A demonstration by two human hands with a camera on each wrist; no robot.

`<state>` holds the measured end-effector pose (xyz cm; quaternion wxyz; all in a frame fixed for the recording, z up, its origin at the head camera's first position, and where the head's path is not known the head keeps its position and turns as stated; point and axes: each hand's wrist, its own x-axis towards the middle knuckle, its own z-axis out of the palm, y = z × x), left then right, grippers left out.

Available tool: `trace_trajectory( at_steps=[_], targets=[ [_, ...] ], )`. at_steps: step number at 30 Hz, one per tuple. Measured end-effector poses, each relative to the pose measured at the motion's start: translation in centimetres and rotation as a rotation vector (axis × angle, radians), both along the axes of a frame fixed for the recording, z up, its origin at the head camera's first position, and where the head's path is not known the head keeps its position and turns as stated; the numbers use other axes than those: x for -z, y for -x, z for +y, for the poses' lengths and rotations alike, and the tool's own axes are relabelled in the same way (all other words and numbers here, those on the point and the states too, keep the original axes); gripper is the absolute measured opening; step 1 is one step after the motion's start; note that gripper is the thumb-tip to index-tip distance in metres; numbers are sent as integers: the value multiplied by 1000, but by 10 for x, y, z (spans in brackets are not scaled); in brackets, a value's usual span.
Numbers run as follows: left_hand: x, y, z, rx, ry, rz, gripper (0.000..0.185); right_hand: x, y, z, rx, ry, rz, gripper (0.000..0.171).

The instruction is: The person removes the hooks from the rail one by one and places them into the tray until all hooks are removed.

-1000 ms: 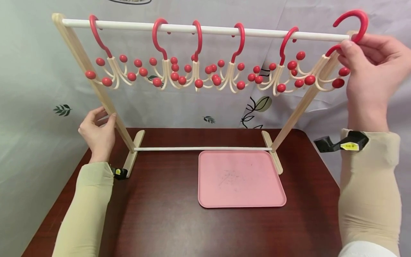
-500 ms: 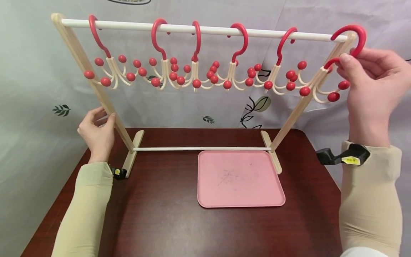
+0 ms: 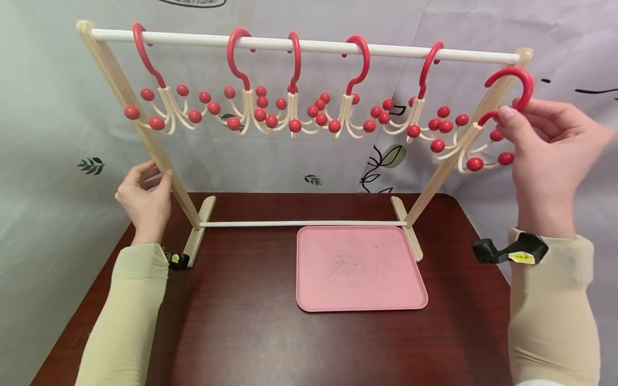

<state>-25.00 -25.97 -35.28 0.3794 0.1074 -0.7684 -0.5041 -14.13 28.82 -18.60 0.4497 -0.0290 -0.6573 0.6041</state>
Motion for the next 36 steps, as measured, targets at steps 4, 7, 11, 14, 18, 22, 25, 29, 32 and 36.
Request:
trace_trajectory(
  at_steps=[4,7,11,14,18,22,25,29,32,36],
  targets=[
    [0,-1,0,-7,4,-3,31,10,-1,3,-61,69,43,39],
    [0,-2,1,-8,6,-7,31,18,-1,6,-83,98,54,41],
    [0,-2,1,-6,3,-5,31,32,0,9,-84,67,31,39],
    [1,-2,1,-6,2,-1,31,42,-1,10,-96,56,-1,38],
    [1,-2,1,-6,3,-1,31,55,-3,9,-118,63,-63,39],
    [0,-2,0,-6,5,-6,31,70,-2,7,-150,52,-88,38],
    [0,-2,0,-8,6,-4,31,84,0,3,-190,38,-100,36],
    [1,-1,-1,-10,6,-1,31,104,1,-7,-227,-15,-162,32],
    [1,-1,-1,-9,5,-5,32,118,2,-17,-231,-94,-222,29],
    [1,-1,-1,-7,3,-13,32,134,5,-31,-236,-210,-299,27]
  ],
)
